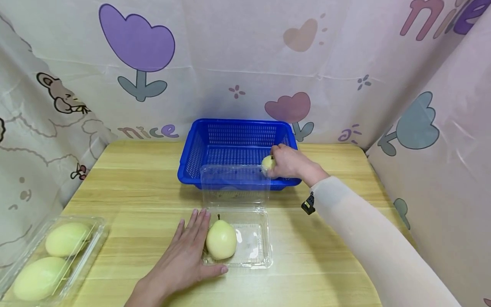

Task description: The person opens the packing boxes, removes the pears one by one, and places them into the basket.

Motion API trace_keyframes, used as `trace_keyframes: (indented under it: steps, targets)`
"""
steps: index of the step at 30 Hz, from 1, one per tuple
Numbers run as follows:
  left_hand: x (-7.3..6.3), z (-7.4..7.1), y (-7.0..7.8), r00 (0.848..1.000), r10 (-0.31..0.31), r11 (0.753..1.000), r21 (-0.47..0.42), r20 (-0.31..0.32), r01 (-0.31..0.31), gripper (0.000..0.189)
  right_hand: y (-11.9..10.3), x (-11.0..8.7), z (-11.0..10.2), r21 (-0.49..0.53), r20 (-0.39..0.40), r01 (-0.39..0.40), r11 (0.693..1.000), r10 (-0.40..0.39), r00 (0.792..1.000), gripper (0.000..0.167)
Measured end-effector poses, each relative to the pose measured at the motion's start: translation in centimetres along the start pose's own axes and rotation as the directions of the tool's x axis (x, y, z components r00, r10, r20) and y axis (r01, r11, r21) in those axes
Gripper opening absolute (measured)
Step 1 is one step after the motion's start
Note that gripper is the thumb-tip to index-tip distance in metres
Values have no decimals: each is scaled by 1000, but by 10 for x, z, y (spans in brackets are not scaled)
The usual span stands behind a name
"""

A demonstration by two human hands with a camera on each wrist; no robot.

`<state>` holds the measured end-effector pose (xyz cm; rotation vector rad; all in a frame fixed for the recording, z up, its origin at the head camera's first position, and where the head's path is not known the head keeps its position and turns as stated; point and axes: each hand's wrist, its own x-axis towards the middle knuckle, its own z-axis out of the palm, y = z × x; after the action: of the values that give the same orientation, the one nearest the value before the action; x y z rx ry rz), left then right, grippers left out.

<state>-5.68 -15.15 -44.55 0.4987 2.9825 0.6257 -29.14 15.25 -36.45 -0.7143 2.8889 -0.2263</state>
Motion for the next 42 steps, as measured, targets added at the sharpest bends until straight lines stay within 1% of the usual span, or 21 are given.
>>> trace_keyframes:
  steps: [5, 8, 13, 16, 24, 27, 31, 33, 35, 36, 37, 38, 39, 40, 41, 42]
  targets:
    - [0, 0, 0, 1000, 22, 1000, 16, -22, -22, 132, -3, 1, 3, -41, 24, -2, 999, 3, 1000, 65]
    - [0, 0, 0, 999, 34, 999, 24, -34, -33, 131, -4, 1, 4, -62, 32, 4, 998, -2, 999, 61]
    - [-1, 0, 1, 1000, 20, 1000, 22, -15, -20, 131, -5, 2, 4, -101, 48, 26, 995, -21, 999, 51]
    - [-1, -1, 1, 1000, 16, 1000, 22, -10, -16, 131, -6, 2, 4, -115, 57, 30, 993, -24, 998, 51]
    - [-2, -1, 2, 999, 25, 999, 32, -21, -24, 131, -7, 2, 3, -107, 88, 14, 994, -5, 996, 54]
    - [-2, -2, 1, 1000, 25, 999, 27, -19, -25, 132, -7, 2, 1, -109, 97, 12, 994, -2, 995, 60]
    - [-1, -2, 1, 1000, 22, 1000, 22, -13, -22, 133, -6, 2, 0, -106, 103, 22, 994, -11, 995, 55]
    - [-2, -1, 1, 1000, 22, 999, 24, -14, -22, 133, -5, 2, 0, -78, 95, 21, 997, -14, 995, 54]
    - [-2, 0, 0, 1000, 20, 1000, 23, -14, -20, 133, -5, 1, -3, -28, 52, 12, 1000, -10, 999, 57]
    - [-2, 0, 0, 1000, 21, 1000, 22, -14, -21, 133, -5, -1, -5, 0, 12, 0, 1000, 0, 1000, 59]
    - [-2, 0, 0, 1000, 21, 1000, 21, -14, -21, 133, -6, -4, -8, 36, -45, -16, 999, 17, 999, 60]
    - [-2, 0, 0, 1000, 21, 1000, 19, -13, -21, 133, -8, -7, -11, 80, -112, -36, 996, 44, 993, 60]
    - [-2, 0, 0, 1000, 22, 1000, 17, -14, -22, 133, -11, -11, -15, 128, -192, -51, 991, 75, 979, 57]
    - [-2, 0, 0, 1000, 22, 1000, 14, -14, -22, 132, -16, -16, -20, 171, -274, -58, 984, 104, 956, 51]
    - [-2, -1, 0, 1000, 25, 1000, 12, -16, -24, 132, -21, -22, -25, 213, -357, -57, 975, 132, 925, 45]
    - [-1, -1, 0, 1000, 25, 1000, 11, -16, -25, 132, -28, -29, -30, 253, -435, -45, 966, 155, 887, 38]
